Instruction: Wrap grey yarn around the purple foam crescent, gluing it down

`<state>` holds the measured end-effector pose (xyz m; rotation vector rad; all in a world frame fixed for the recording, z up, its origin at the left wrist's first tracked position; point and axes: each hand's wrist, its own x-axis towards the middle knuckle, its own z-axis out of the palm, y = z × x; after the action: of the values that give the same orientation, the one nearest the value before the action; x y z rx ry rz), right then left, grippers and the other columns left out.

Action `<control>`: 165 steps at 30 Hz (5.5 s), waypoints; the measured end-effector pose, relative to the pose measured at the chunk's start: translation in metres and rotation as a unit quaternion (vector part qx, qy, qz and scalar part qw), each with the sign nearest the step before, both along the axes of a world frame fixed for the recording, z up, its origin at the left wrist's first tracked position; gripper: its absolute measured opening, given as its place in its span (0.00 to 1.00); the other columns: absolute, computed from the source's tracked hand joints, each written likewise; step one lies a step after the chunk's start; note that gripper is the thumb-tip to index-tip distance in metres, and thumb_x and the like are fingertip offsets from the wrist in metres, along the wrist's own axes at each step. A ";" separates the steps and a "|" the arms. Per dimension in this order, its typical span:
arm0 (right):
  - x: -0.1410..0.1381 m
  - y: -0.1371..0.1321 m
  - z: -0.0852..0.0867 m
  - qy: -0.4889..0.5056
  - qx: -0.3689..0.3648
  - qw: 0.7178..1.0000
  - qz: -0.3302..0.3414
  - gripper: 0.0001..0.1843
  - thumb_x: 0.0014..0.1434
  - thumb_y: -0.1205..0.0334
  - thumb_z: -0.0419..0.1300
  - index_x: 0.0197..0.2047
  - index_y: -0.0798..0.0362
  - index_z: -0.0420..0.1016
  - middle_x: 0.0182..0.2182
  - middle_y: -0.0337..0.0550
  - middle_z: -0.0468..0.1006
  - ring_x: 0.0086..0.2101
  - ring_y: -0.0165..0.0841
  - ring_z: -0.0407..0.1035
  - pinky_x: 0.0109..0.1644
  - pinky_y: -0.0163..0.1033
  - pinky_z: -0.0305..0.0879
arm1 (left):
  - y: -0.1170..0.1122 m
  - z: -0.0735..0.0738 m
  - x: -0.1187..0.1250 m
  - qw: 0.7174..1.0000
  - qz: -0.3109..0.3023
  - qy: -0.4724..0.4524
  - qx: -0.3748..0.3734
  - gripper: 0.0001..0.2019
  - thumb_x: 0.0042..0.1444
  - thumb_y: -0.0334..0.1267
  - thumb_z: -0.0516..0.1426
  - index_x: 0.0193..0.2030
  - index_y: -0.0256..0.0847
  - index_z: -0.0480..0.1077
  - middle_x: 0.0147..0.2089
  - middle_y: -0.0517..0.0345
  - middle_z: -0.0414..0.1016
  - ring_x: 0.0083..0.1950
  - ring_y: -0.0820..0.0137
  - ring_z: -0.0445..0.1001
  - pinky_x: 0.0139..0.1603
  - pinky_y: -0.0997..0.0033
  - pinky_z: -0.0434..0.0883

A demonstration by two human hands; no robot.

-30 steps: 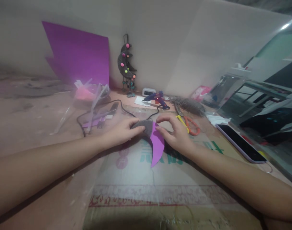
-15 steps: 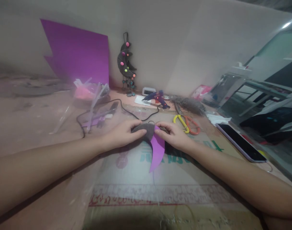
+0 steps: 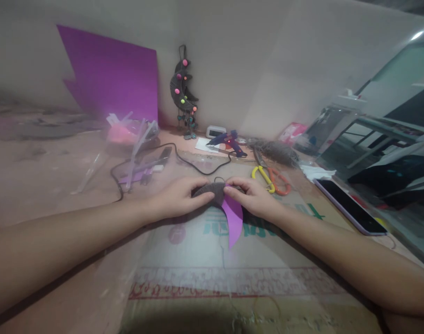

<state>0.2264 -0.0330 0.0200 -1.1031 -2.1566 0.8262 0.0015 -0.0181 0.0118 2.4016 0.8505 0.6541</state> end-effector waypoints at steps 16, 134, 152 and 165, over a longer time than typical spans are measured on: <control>0.001 0.002 -0.003 0.034 0.019 0.999 -0.032 0.13 0.63 0.56 0.54 0.33 0.55 0.72 0.28 0.38 0.74 0.31 0.30 0.67 0.35 0.33 0.61 | 0.000 -0.001 0.000 1.000 0.003 0.014 0.001 0.13 0.61 0.44 0.50 0.40 0.39 0.71 0.36 0.58 0.77 0.36 0.68 0.73 0.37 0.70 0.67; 0.037 0.028 -0.001 0.066 -0.283 0.952 0.092 0.19 0.58 0.49 0.62 0.28 0.57 0.71 0.21 0.36 0.73 0.17 0.20 0.59 0.19 0.27 0.55 | 0.016 -0.006 -0.001 0.932 0.184 -0.250 -0.188 0.17 0.61 0.46 0.52 0.25 0.40 0.58 0.19 0.66 0.59 0.22 0.77 0.58 0.25 0.75 0.56; 0.035 0.031 -0.008 0.154 -0.323 0.931 0.073 0.23 0.58 0.43 0.59 0.29 0.57 0.70 0.22 0.40 0.76 0.17 0.23 0.64 0.20 0.30 0.63 | 0.017 -0.004 0.001 0.888 0.203 -0.304 -0.280 0.16 0.59 0.48 0.54 0.27 0.41 0.58 0.20 0.68 0.59 0.18 0.79 0.57 0.18 0.79 0.54; 0.032 0.026 -0.003 0.147 -0.307 0.937 0.075 0.24 0.52 0.42 0.64 0.27 0.56 0.67 0.22 0.39 0.76 0.17 0.23 0.65 0.20 0.29 0.62 | 0.018 -0.004 0.001 0.908 0.195 -0.280 -0.244 0.17 0.60 0.47 0.53 0.24 0.40 0.58 0.18 0.66 0.59 0.20 0.77 0.58 0.22 0.76 0.56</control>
<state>0.2579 -0.0070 0.0167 -1.0107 -1.7822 1.6978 0.0029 -0.0005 0.0076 1.4881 1.0813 1.0675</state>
